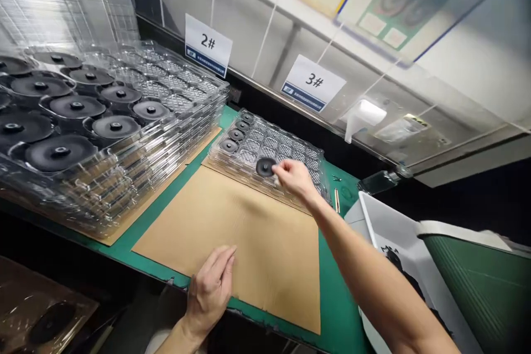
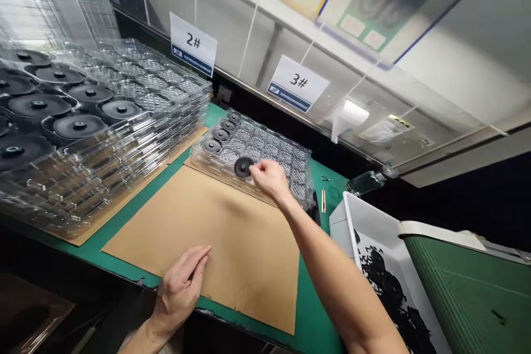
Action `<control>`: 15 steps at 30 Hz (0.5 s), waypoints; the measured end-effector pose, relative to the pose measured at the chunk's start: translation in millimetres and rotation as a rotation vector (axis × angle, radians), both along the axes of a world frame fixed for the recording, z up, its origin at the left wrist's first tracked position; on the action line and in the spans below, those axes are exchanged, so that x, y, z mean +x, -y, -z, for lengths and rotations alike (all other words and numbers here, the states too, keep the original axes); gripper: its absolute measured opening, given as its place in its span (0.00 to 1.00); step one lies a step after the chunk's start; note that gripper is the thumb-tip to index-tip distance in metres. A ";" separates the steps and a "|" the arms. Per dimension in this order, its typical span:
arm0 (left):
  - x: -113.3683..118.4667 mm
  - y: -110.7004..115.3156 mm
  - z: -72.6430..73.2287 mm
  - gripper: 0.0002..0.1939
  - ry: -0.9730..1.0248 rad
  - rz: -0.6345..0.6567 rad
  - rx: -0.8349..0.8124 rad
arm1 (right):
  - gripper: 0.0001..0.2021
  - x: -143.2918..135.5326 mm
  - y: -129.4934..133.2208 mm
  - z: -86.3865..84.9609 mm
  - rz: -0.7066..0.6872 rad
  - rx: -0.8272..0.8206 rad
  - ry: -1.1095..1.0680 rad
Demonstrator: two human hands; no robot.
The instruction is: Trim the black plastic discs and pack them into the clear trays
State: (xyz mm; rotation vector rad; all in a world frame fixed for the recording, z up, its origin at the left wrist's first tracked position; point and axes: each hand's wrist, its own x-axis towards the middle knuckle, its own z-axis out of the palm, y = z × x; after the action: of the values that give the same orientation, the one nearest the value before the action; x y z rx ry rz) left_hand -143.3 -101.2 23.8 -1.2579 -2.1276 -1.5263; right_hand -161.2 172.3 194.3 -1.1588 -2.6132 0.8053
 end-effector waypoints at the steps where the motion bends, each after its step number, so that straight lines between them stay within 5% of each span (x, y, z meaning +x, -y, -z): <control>1: 0.7 -1.3 4.2 0.15 -0.023 -0.002 -0.021 | 0.13 -25.1 -12.3 4.9 0.014 0.027 0.025; 4: 5.8 -1.7 9.1 0.18 -0.071 0.002 -0.053 | 0.11 -77.0 -34.2 25.9 0.024 0.057 0.126; 7: 8.7 -0.5 7.0 0.19 -0.085 -0.015 -0.053 | 0.14 -92.1 -41.0 40.6 -0.010 0.081 0.205; 11: 6.9 -0.4 6.6 0.22 -0.089 0.029 -0.127 | 0.19 -67.0 -49.4 29.5 -0.035 0.172 0.258; 15: 0.1 0.2 15.8 0.19 -0.115 0.025 -0.164 | 0.16 -2.4 -72.5 -12.3 -0.007 0.260 0.321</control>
State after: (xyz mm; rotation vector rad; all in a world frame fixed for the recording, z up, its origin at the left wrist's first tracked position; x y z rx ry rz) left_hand -143.3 -101.5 8.0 -1.3946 -2.2065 -1.2772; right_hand -163.6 244.8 206.6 -1.2915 -2.8643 0.2829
